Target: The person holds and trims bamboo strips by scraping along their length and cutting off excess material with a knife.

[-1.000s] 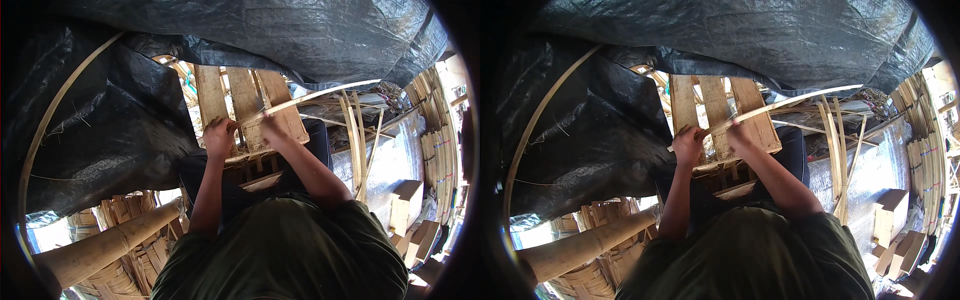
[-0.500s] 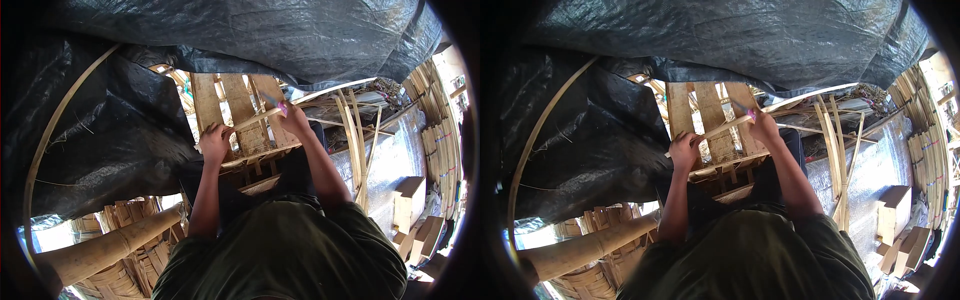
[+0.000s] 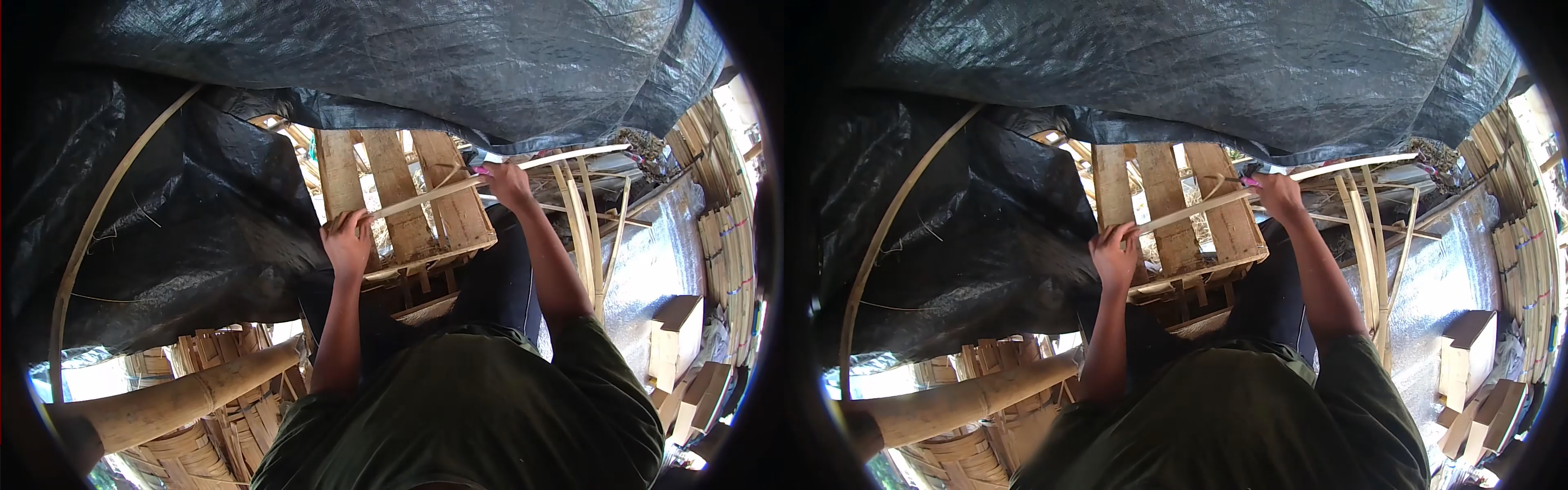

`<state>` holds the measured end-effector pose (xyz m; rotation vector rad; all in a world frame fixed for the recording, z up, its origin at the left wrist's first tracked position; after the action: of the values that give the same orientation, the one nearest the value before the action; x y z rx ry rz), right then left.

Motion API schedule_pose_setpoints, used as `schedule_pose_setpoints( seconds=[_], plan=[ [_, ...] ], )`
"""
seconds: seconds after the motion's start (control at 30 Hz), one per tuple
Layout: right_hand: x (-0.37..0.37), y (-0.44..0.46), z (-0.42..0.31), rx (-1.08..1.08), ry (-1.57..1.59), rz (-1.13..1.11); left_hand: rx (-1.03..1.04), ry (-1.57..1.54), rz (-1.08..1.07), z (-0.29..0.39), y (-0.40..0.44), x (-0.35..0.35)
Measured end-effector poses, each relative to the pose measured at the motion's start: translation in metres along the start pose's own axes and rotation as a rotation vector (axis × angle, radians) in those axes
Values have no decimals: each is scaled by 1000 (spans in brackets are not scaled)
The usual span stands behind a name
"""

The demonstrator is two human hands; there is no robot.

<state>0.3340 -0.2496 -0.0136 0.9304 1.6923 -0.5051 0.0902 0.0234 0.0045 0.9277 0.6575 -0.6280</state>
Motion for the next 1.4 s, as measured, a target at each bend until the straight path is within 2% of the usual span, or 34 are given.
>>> schedule_pose_setpoints(
  seconds=[0.03,0.1,0.2,0.23,0.27,0.3,0.37,0.4,0.43,0.5,0.53,0.57,0.63,0.67,0.7,0.77,0.8,0.83,0.9,0.93,0.97,1.0,1.03,1.1,1.13,1.17,1.2,1.27,1.3,1.33,1.37,1.4],
  plan=[
    [-6,1,6,19,-4,20,2,4,3,0,-1,1],
    [-16,4,23,102,52,60,-54,-230,-141,0,-1,9],
    [-22,6,39,129,12,107,81,-175,-228,10,-3,15],
    [-24,4,38,111,34,190,128,-160,-262,13,-5,17],
    [-27,1,36,92,57,272,30,-245,-330,6,-7,24],
    [-15,2,42,93,58,273,31,-244,-330,6,-7,24],
    [11,-3,60,275,483,353,-68,-348,-404,2,-9,27],
    [-12,-25,26,649,909,65,-70,-349,-407,2,-8,27],
    [-10,-31,27,652,907,62,-58,-358,-434,3,-8,25],
    [11,-43,29,800,1168,-130,-42,-367,-466,6,-6,21],
    [16,-46,32,826,1031,-130,-54,-394,-466,8,-4,19],
    [19,-47,28,830,1030,-127,-66,-422,-465,8,-3,19],
    [19,-46,23,778,745,-43,-70,-425,-471,6,-2,22],
    [28,-45,8,658,715,-146,-77,-424,-473,4,-2,23],
    [29,-48,-10,660,714,-149,-79,-425,-475,3,-2,23],
    [31,-57,-50,556,925,-382,-71,-434,-458,3,-2,22],
    [12,-48,-47,621,761,-460,-75,-436,-460,3,-2,21],
    [14,-44,-33,708,836,-474,-30,-381,-460,5,-1,20],
    [8,-39,-13,810,761,-124,14,-327,-451,3,1,25],
    [19,-42,-18,806,758,-126,145,-316,-336,4,3,24],
    [30,-49,-50,761,890,-286,276,-303,-220,5,3,21],
    [39,-55,-72,717,1019,-450,273,-303,-223,3,3,20],
    [43,-57,-73,715,1047,-448,229,-316,-286,-1,2,23],
    [26,-49,-59,830,1200,-577,183,-334,-348,1,2,22],
    [33,-48,-61,829,1194,-578,-4,-397,-436,-1,2,24],
    [40,-44,-55,816,997,-378,-194,-457,-522,-4,0,27],
    [41,-42,-54,791,799,-185,-199,-459,-517,-7,-1,29],
    [59,-52,-77,753,857,-262,-31,-400,-440,-3,1,26],
    [63,-57,-88,719,918,-333,-31,-402,-445,-2,0,25],
    [54,-54,-75,819,1149,-501,-20,-407,-444,0,0,24],
    [55,-53,-77,818,1143,-503,-11,-412,-437,1,1,23],
    [52,-49,-74,818,1043,-396,-15,-414,-431,-3,1,27]
  ],
)
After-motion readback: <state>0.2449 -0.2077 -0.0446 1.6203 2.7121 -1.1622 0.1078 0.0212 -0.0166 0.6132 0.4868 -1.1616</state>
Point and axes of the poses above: each hand's wrist, its own y-axis towards the middle knuckle, its own x-axis out of the palm, z = x × y, the point moved 5 cm from there along y, towards the middle knuckle, and after that the axes turned 3 degrees about -x, right-handed, at the moved point
